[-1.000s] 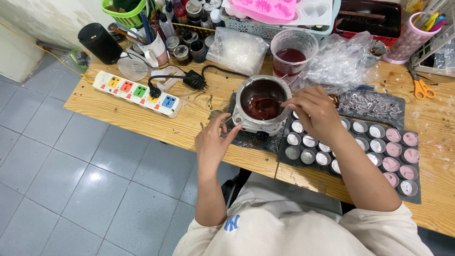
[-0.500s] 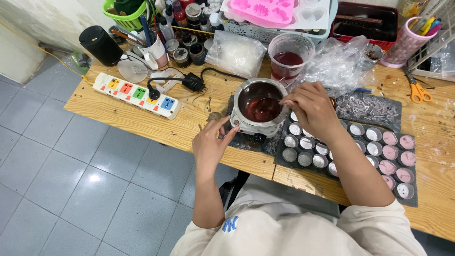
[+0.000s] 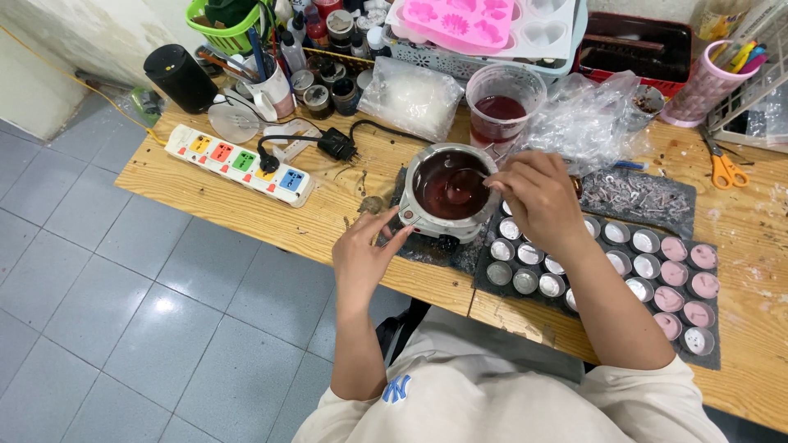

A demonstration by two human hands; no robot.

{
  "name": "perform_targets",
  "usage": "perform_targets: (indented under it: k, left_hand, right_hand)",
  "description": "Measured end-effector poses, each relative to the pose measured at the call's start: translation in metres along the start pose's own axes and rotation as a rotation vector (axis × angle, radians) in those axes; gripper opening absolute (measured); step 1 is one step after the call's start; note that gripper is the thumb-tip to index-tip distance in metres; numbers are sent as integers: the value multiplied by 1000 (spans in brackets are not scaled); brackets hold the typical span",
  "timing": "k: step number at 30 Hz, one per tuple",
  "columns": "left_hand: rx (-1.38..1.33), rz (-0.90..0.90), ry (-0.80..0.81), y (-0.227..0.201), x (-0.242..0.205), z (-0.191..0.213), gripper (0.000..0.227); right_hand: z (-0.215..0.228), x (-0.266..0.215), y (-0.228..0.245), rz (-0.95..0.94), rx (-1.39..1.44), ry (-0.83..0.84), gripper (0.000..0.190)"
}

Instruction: Pouring melted red wax from a melting pot into small tea light candle molds using a spoon.

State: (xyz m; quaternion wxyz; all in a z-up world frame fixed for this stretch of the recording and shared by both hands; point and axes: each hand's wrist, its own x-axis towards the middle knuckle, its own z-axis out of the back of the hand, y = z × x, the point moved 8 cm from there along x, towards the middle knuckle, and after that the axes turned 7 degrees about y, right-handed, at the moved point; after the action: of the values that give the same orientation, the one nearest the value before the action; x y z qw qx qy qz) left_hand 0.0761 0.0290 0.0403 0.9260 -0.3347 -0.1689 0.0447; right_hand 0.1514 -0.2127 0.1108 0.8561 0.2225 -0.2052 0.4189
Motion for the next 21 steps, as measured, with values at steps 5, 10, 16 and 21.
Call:
perform_targets:
  k: [5, 10, 16, 21]
  left_hand:
    - [2, 3, 10, 5, -1, -5, 40]
    - [18, 15, 8, 3, -4, -5, 41]
    - [12, 86, 26, 0, -7, -6, 41]
    - [4, 93, 20, -5, -10, -4, 41]
  right_hand:
    - [1, 1, 9, 63, 75, -9, 10]
    - [2, -4, -2, 13, 118, -10, 8]
    - [3, -3, 9, 77, 44, -41, 10]
    - [5, -7, 4, 40, 91, -32, 7]
